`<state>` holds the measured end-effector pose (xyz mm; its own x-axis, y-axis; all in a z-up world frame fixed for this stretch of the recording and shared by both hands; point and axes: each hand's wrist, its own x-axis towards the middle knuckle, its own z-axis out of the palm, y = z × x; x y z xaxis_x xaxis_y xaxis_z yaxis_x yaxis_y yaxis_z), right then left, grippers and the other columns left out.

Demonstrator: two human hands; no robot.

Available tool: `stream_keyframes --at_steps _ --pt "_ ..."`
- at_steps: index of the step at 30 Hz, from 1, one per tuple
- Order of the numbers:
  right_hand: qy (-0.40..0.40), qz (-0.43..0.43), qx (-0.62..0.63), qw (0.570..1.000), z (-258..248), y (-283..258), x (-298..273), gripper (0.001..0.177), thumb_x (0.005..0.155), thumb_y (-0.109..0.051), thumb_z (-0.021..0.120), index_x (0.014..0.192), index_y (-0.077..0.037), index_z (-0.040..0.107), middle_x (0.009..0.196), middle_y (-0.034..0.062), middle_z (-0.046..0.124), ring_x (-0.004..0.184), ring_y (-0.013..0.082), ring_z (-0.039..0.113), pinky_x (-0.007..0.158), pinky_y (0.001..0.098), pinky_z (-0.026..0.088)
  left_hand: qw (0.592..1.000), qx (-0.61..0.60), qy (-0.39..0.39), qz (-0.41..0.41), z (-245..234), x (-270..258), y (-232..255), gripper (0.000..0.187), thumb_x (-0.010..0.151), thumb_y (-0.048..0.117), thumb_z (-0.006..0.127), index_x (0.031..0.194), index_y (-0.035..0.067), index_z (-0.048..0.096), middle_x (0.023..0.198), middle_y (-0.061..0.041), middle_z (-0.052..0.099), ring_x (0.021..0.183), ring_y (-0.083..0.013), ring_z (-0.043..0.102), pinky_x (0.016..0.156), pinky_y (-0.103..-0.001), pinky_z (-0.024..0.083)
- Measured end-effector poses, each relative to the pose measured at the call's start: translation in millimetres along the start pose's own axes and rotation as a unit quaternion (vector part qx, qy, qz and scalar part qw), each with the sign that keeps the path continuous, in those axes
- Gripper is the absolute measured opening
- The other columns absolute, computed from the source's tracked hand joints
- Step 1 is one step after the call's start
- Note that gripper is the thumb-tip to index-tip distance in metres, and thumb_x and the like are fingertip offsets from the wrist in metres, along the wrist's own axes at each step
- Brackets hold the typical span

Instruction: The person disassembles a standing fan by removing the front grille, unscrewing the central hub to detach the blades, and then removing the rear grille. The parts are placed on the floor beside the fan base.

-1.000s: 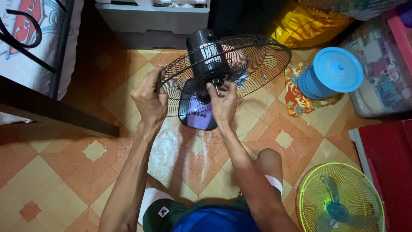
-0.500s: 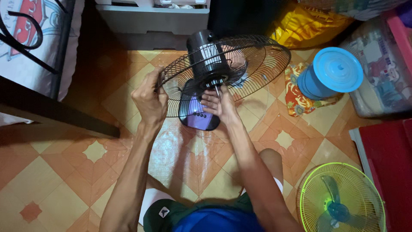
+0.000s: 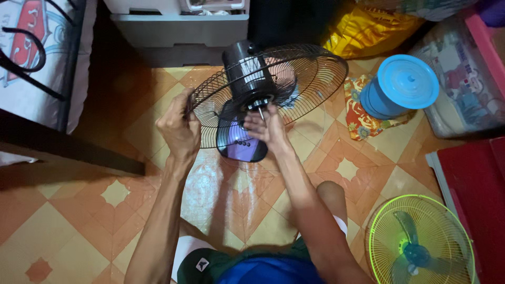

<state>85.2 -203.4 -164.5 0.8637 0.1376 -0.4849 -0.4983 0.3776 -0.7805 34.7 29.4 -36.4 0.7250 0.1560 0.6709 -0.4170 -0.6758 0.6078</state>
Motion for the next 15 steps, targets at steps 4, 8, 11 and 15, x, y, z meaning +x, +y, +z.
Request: stream_keyframes --at_steps 4,8,11,15 --pt "0.023 0.013 -0.029 0.999 -10 11 2 0.075 0.094 -0.065 0.036 0.118 0.0 0.064 0.101 0.016 0.075 0.084 0.022 0.076 0.075 0.0404 0.061 1.0 0.018 0.0 -0.003 2 0 1 0.043 0.082 -0.015 0.056 0.12 0.001 0.07 0.104 -0.02 0.074 0.09 -0.031 0.076 0.08 -0.039 0.059" --pt "0.193 -0.152 -0.168 0.955 7 7 -18 0.065 0.091 -0.06 0.054 0.118 -0.001 0.052 0.099 0.0171 0.072 0.078 0.0252 0.076 0.063 0.0414 0.058 1.0 0.013 0.014 0.024 1 2 2 0.044 0.083 -0.014 0.055 0.122 0.003 0.068 0.107 -0.02 0.073 0.095 -0.0316 0.076 0.083 -0.039 0.059" --pt "0.219 -0.334 -0.349 0.848 12 11 -27 0.057 0.099 -0.052 0.069 0.119 0.0 0.055 0.1 0.0166 0.073 0.082 0.0253 0.074 0.071 0.039 0.058 1.0 -0.002 -0.001 0.001 0 1 2 0.045 0.081 -0.014 0.054 0.121 0.002 0.068 0.104 -0.019 0.073 0.09 -0.0301 0.076 0.081 -0.038 0.059" --pt "0.132 -0.203 -0.197 0.95 24 5 -15 0.06 0.094 -0.05 0.063 0.116 0.005 0.05 0.096 0.0136 0.074 0.074 0.0217 0.076 0.056 0.0343 0.055 1.0 -0.001 0.0 0.01 1 0 1 0.046 0.081 -0.015 0.054 0.121 0.001 0.069 0.104 -0.019 0.073 0.091 -0.0296 0.076 0.082 -0.038 0.059"
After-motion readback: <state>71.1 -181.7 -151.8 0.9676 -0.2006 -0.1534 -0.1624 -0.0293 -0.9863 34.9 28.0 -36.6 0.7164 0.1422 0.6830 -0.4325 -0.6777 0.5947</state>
